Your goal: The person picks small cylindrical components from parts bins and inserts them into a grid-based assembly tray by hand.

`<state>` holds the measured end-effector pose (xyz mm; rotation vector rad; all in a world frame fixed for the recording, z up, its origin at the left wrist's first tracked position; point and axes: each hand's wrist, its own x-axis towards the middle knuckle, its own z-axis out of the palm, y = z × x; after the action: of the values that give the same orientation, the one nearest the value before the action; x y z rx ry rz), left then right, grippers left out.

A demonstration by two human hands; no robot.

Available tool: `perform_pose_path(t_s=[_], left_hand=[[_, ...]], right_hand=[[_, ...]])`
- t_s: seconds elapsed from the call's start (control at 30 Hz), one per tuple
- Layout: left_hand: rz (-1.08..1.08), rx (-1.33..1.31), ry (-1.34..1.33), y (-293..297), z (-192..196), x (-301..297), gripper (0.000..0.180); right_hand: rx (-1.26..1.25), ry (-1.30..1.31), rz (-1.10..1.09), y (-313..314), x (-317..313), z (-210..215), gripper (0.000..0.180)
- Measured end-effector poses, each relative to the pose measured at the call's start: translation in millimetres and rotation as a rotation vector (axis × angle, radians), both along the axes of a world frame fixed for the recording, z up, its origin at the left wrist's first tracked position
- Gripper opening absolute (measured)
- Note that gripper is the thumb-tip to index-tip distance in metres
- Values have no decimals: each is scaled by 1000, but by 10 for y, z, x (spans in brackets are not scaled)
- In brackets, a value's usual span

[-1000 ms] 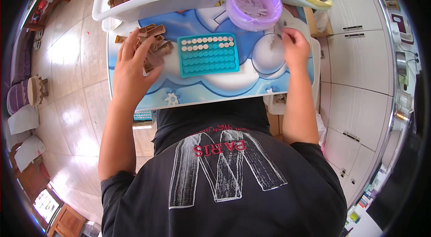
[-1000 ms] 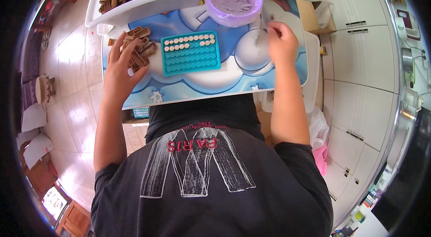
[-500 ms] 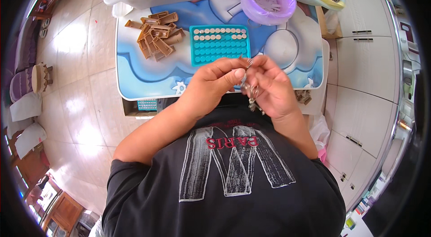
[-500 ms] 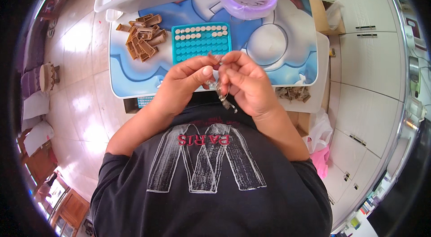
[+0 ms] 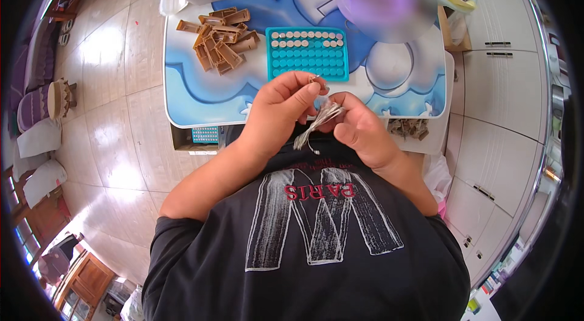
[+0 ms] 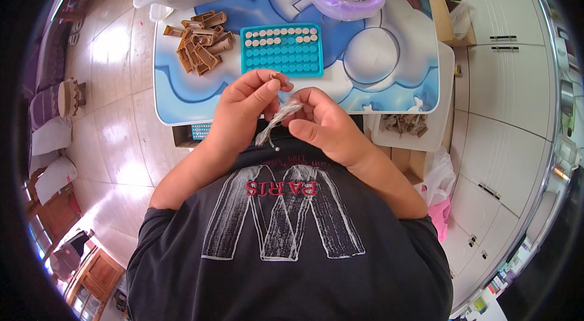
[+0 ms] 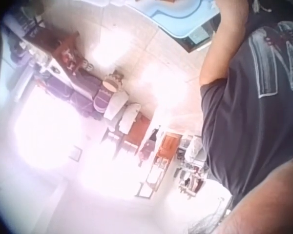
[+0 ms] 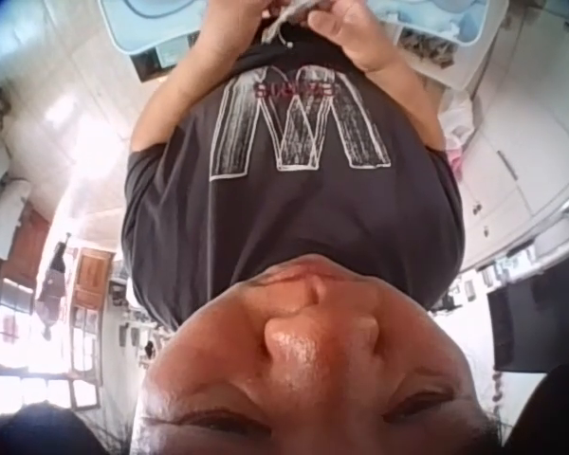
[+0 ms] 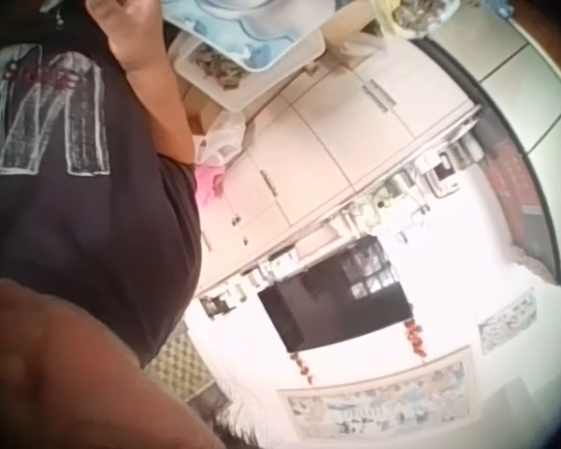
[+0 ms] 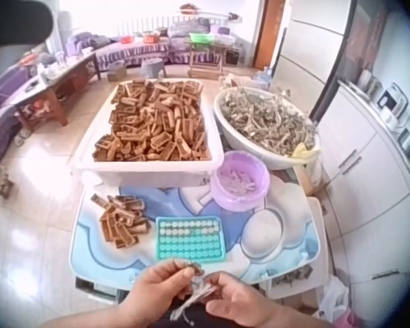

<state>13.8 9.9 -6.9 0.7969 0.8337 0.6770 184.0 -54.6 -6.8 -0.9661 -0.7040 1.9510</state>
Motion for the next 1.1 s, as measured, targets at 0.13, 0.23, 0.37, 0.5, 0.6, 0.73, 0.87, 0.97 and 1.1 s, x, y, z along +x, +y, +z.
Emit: perform_pose_path(t_s=[0.13,0.23,0.37,0.5,0.6,0.73,0.87,0.97,1.1], left_hand=[[63,256,106,-112,-59,51,18],[131,295,111,-84,18,53,18],[204,-57,-37,66,103,-35,20],[229,-97,-107,36,79,-82,20],[138,-190,-93,-1,58,-106,21],[46,-282,-59,-46,4,-142,21],[-55,-251,-83,-64,-51,-192,21],[-100,-235,-37,-65,-23,-198,20],[-123,-241,-25,-86,-49,-183,19]], right_hand=[[189,-201,-146,-29,-155,-43,31],[97,-229,-185,-17,-124,-1,13],[137,-286,-99,-38,-19,-60,9],[150,-227,-50,-86,38,-115,10],[210,-390,112,-44,57,-87,12],[679,-856,-127,107,-5,90,13],[790,-962,-267,235,-79,83,13],[909,-1035,-217,282,-88,47,13],[993,-1123,-175,298,-82,22,12]])
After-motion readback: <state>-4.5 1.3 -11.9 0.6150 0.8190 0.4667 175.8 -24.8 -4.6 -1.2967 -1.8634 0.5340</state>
